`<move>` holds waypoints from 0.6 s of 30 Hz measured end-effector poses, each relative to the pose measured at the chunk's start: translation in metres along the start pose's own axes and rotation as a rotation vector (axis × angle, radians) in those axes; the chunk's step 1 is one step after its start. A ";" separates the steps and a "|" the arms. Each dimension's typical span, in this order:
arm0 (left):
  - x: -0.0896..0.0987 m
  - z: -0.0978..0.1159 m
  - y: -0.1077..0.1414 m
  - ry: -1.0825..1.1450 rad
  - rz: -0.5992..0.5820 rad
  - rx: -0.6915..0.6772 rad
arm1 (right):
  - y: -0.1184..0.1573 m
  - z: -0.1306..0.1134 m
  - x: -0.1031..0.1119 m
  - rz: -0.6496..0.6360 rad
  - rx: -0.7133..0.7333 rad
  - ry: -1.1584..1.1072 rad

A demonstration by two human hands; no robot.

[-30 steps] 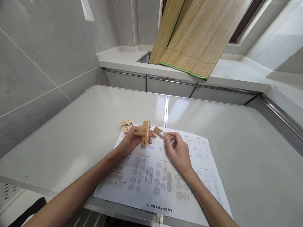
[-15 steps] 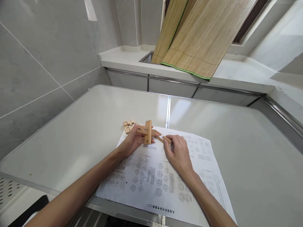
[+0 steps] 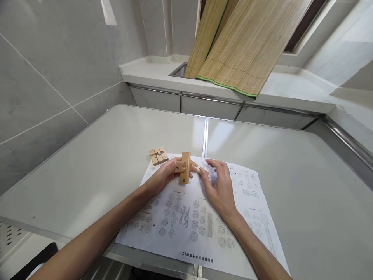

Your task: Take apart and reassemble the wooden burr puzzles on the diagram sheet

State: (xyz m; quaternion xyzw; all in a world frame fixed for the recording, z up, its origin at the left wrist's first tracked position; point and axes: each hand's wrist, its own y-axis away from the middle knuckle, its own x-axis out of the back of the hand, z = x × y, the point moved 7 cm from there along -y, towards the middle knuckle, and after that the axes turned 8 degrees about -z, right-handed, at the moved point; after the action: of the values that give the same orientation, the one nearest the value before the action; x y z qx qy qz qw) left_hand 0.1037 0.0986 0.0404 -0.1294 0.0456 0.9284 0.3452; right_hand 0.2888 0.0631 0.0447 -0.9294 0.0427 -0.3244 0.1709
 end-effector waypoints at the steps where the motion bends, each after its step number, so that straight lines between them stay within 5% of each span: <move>1: 0.001 -0.002 0.001 -0.001 0.009 0.011 | 0.000 -0.006 0.002 0.008 0.047 -0.029; 7: -0.003 -0.007 0.003 -0.054 -0.034 0.065 | 0.007 -0.033 -0.005 -0.117 0.286 -0.094; 18: -0.016 -0.002 0.005 -0.121 -0.099 0.107 | 0.005 -0.022 -0.018 -0.210 0.227 -0.082</move>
State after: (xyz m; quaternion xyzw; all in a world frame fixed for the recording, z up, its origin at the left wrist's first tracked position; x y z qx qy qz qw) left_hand 0.1123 0.0843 0.0424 -0.0564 0.0678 0.9125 0.3994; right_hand 0.2611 0.0552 0.0484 -0.9159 -0.0989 -0.3048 0.2416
